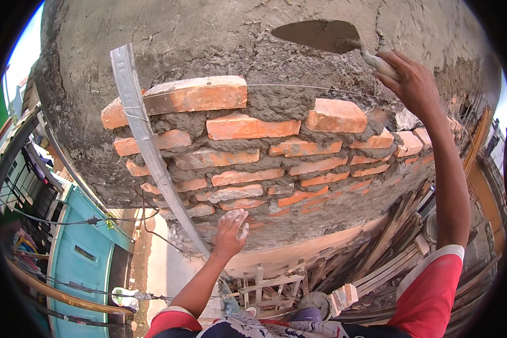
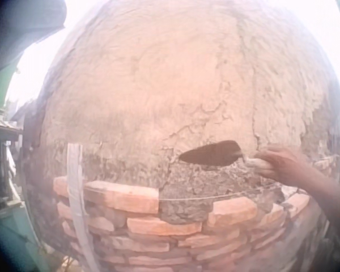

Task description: The person is building a brick wall on a construction site. They repeatedly scoop mortar from a bucket using a trowel, apply it to the wall, place a brick, and tap it into position. The process is repeated to extend the wall row by row.

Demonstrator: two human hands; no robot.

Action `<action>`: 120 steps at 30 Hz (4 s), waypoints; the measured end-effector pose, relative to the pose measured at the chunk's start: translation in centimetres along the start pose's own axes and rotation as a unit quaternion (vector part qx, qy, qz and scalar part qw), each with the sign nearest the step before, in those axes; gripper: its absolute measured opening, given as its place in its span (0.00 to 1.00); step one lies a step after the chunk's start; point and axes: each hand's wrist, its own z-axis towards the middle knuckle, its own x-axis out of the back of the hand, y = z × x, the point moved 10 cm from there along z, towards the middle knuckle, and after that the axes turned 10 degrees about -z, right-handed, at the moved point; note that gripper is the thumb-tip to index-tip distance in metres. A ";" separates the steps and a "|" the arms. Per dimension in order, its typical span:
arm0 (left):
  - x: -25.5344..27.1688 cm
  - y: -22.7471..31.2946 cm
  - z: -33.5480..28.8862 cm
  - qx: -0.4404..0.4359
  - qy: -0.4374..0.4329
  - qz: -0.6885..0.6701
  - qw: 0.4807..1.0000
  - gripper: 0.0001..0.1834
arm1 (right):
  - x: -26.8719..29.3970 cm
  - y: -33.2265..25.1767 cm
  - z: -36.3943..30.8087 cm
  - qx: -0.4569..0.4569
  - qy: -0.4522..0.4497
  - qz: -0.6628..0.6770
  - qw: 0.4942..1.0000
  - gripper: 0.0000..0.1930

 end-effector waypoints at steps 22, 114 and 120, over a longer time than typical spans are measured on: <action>0.3 0.7 -0.3 0.014 -0.014 -0.019 1.000 0.26 | 8.7 0.4 -2.5 0.101 0.054 -0.175 0.978 0.18; -2.5 2.6 -2.2 0.021 -0.122 0.055 0.991 0.36 | -6.4 7.6 -3.6 -0.002 -0.282 0.226 0.932 0.30; -2.3 2.2 -2.1 0.026 -0.128 0.053 0.990 0.35 | -7.2 3.6 -3.4 0.083 -0.125 -0.028 0.988 0.26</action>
